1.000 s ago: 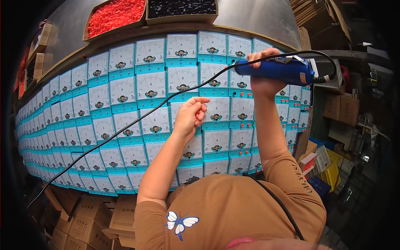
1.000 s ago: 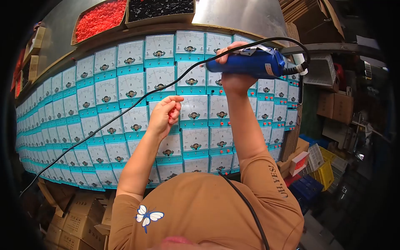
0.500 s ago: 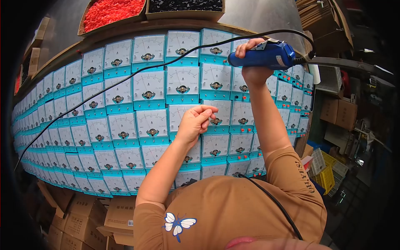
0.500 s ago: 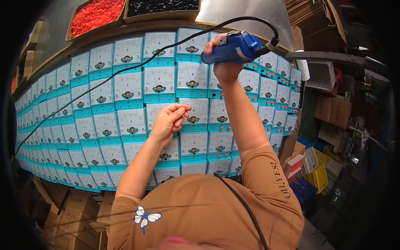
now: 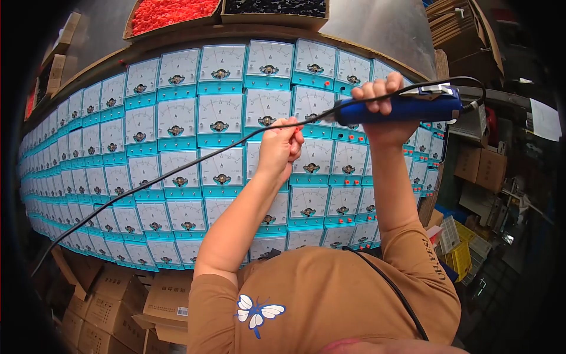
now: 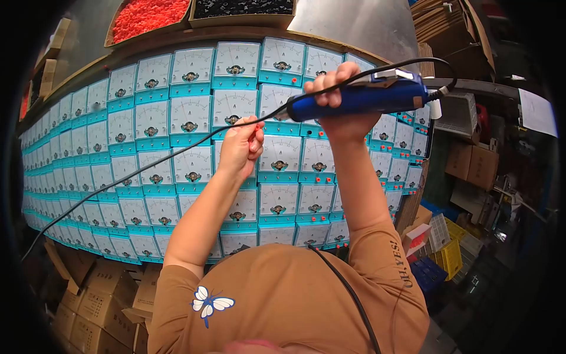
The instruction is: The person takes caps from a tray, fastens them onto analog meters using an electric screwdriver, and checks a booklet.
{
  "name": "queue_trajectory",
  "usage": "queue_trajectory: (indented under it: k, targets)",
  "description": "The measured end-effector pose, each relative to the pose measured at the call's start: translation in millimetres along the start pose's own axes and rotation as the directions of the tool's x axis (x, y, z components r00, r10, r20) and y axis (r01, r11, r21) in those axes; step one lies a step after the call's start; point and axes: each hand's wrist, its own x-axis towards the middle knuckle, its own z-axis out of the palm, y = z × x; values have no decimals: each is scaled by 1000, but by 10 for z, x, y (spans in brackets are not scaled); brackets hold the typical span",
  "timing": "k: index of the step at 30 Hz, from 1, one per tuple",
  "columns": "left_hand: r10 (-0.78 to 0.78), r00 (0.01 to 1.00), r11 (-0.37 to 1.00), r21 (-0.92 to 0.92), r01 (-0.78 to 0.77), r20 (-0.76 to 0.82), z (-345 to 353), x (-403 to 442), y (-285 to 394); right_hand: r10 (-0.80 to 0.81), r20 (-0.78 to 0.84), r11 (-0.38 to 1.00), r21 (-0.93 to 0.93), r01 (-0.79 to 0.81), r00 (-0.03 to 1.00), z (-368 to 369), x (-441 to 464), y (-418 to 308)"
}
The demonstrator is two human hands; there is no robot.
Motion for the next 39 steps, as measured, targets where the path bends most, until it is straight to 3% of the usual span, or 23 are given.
queue_trajectory:
  k: [2,6,9,12,17,20,24,28,35,38,39]
  targets:
    - [34,998,999,32,-36,58,95,-5,7,16,-51,1000,-13,-17,999,72,-145,137]
    - [-40,997,994,108,32,72,107,-27,62,-12,-206,996,87,31,978,50,-184,168]
    - [3,1000,998,68,-4,7,56,24,73,-215,-220,959,-230,163,952,-50,-14,173]
    - [-10,1000,996,88,11,-5,-51,20,91,-362,-92,844,-456,284,928,-297,243,170]
    - [-38,996,989,143,26,79,-139,-49,55,-356,-191,851,-471,232,915,-359,399,394]
    - [-24,996,991,135,12,90,-161,-65,63,-279,-77,833,-515,201,957,-529,416,431]
    - [-25,997,988,154,12,78,-168,-20,21,-209,-149,812,-577,86,967,-484,360,568]
    - [-34,999,985,171,27,35,-106,-56,51,-292,-130,749,-648,141,948,-415,396,554]
    - [-73,994,996,48,69,77,-247,-37,7,-320,-132,847,-484,220,938,-371,446,401]
    - [-75,994,996,45,71,84,-237,-41,-14,-322,-155,836,-510,203,934,-461,432,463]
    - [-74,994,996,46,71,86,-235,-46,-13,-295,-97,841,-498,211,950,-531,429,467]
